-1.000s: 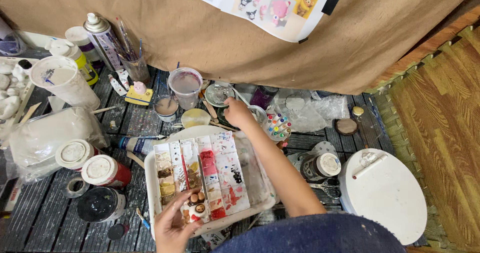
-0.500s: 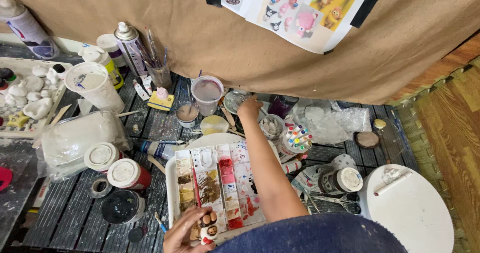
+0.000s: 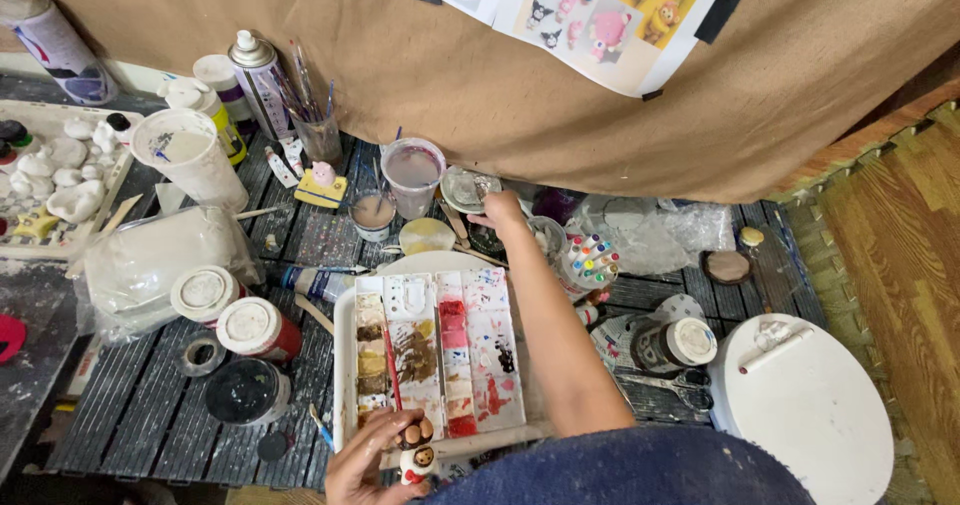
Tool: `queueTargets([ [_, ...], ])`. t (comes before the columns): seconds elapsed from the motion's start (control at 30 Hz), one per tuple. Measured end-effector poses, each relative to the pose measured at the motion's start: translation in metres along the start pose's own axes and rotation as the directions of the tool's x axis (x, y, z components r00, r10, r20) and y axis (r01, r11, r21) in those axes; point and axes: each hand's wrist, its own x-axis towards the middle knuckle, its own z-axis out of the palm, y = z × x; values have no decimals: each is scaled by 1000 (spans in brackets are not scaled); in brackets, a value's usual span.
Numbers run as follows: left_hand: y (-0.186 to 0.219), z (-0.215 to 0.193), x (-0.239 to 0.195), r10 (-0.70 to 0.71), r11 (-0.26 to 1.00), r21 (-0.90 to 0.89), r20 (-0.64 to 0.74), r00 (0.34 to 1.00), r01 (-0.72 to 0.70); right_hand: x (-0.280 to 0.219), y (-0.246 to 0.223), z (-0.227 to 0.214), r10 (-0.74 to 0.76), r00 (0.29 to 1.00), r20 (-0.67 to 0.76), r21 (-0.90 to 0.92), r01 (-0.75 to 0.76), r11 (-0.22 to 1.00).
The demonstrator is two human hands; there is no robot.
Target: The person paints a small figurine using a fine brush and a watercolor palette. They repeatedly dip the brush in water and apply paint to the figurine's face and clothing details.
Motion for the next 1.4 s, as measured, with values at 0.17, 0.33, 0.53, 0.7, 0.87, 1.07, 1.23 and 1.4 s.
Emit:
queueTargets([
  [0.17, 12, 5, -9, -25, 997, 68, 13, 1000, 24, -47, -17, -11, -63, 987, 146, -59, 73, 996],
  [0.33, 26, 14, -21, -110, 988, 109, -14, 994, 111, -98, -20, -18, -96, 987, 128, -134, 113, 984],
  [0.53, 42, 19, -21, -82, 989, 120, -18, 996, 84, -113, -2, -36, -70, 982, 174, -90, 87, 992],
  [0.7, 49, 25, -16, -90, 993, 72, -28, 995, 92, -120, -4, -52, -58, 966, 252, -87, 82, 993],
  [0.87, 51, 29, -11, -140, 990, 4, -47, 989, 140, -136, -20, -51, -97, 945, 311, -143, 147, 979],
  [1.07, 48, 19, -9, -62, 997, 43, -61, 996, 65, -147, -30, -39, -141, 938, 316, -196, 210, 958],
  [1.23, 47, -1, -16, -33, 992, 118, -80, 996, 43, -153, -39, -5, -139, 896, 421, -100, 198, 975],
  [1.4, 39, -28, -27, -90, 994, -75, -202, 975, 76, -160, -64, 98, -185, 828, 530, -89, 271, 958],
])
